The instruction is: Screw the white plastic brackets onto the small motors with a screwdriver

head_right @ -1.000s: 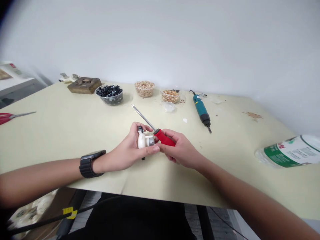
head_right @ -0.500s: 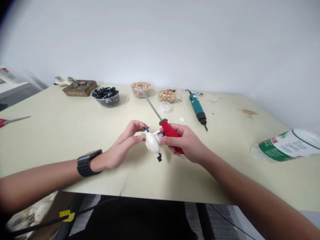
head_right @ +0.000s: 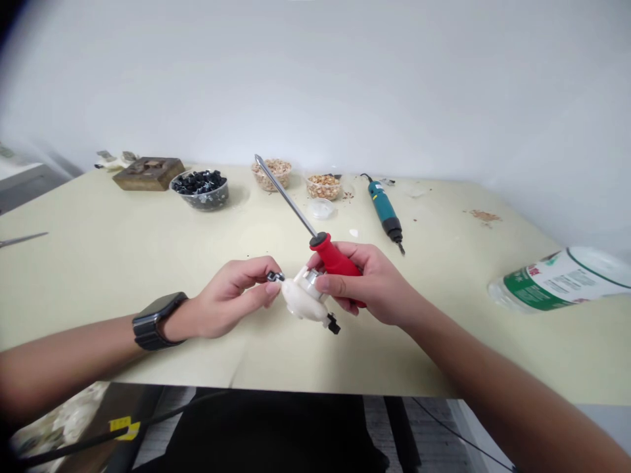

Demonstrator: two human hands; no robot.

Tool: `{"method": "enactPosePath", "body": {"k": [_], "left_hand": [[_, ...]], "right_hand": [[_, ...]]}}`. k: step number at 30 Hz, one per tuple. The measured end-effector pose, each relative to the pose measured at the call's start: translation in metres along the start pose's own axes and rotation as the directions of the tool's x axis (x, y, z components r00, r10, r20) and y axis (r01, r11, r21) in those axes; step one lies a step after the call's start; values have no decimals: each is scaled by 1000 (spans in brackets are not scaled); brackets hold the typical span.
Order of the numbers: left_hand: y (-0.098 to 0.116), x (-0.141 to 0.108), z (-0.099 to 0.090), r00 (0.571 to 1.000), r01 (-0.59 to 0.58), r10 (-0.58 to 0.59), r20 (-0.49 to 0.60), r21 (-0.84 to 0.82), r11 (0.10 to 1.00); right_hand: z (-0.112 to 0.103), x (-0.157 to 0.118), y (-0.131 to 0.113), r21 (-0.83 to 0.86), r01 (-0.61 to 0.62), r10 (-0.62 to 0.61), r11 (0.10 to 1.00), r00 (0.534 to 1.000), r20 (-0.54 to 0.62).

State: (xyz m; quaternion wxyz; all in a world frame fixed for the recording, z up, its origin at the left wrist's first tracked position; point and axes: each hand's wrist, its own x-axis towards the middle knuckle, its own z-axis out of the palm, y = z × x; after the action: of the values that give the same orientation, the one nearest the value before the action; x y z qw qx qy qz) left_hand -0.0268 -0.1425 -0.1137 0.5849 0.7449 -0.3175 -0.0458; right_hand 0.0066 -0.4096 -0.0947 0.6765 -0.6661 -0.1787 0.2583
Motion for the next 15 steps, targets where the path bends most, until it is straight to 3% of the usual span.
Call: {"method": "enactPosePath", "body": {"k": [15], "left_hand": [[5,-6,5,995,-82,81,-61,-18,996]], "right_hand": [[4,-3,-4,5,19,-19,1000,1000,4]]}}
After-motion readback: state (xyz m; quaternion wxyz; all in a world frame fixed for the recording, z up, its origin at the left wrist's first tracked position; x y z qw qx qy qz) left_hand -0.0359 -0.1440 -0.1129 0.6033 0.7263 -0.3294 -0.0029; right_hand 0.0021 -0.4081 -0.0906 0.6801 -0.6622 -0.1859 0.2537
